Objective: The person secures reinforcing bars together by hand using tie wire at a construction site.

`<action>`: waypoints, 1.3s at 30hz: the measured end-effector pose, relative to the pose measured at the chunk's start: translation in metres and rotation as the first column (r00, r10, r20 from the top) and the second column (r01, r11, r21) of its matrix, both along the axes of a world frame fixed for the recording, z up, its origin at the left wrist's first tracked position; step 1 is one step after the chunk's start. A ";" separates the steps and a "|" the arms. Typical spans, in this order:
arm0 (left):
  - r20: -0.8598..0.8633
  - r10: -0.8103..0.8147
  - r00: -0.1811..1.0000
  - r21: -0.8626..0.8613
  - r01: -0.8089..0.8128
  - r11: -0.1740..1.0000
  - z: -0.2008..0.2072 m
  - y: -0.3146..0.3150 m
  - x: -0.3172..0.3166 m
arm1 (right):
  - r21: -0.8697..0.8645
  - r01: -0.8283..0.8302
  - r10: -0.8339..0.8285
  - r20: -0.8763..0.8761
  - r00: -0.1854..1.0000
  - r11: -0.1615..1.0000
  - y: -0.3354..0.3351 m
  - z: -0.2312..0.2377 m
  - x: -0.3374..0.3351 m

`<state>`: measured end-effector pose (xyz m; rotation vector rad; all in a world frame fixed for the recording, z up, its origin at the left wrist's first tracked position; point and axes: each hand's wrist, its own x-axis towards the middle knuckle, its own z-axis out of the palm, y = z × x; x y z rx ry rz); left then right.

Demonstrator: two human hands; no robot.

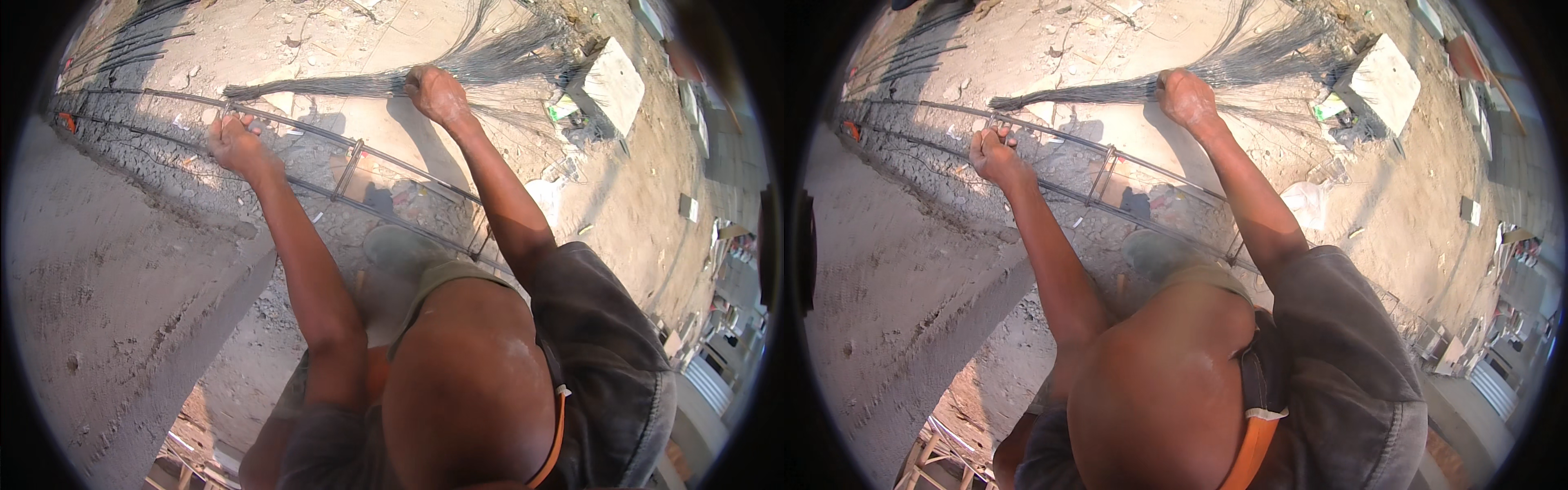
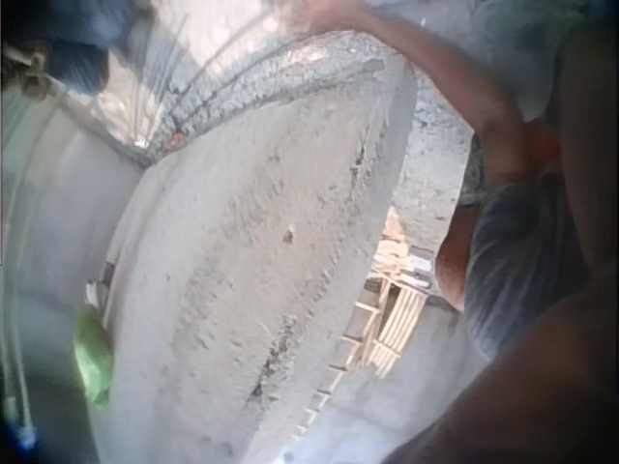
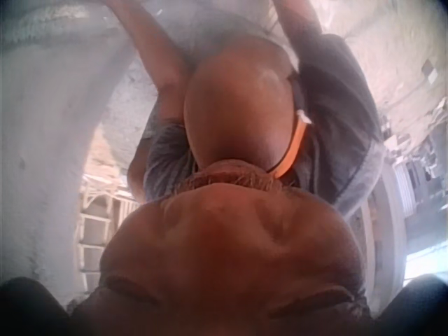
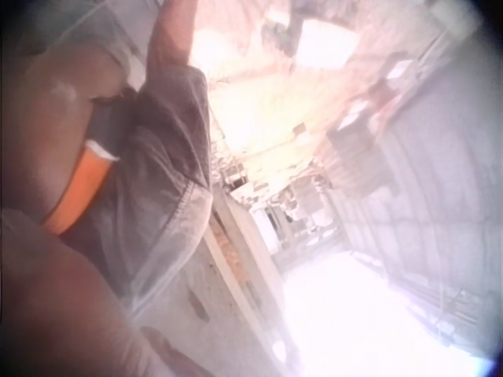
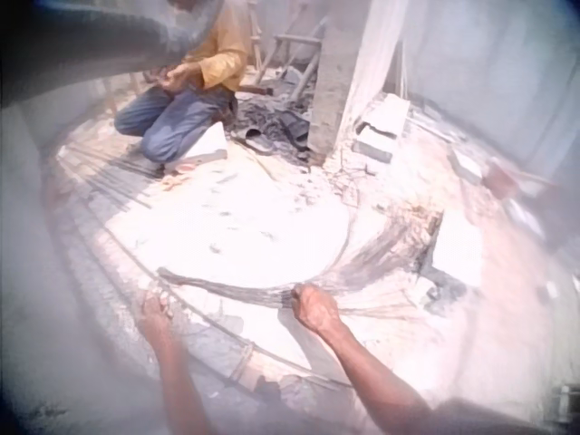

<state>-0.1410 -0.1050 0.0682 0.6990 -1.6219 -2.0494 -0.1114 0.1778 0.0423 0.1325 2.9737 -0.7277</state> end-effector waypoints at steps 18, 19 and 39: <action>0.346 -0.534 0.772 0.439 0.370 0.819 -0.062 0.098 -0.008 | 0.018 -0.129 0.126 0.114 0.985 0.991 0.016 -0.031 -0.031; 0.323 -0.555 0.766 0.476 0.376 0.795 -0.063 0.099 -0.006 | 0.026 -0.136 0.131 0.148 0.980 0.990 0.018 -0.033 -0.032; 0.275 -0.644 0.714 0.493 0.470 0.732 -0.065 0.107 0.004 | -0.027 -0.059 0.061 0.087 0.994 0.998 0.021 -0.025 -0.032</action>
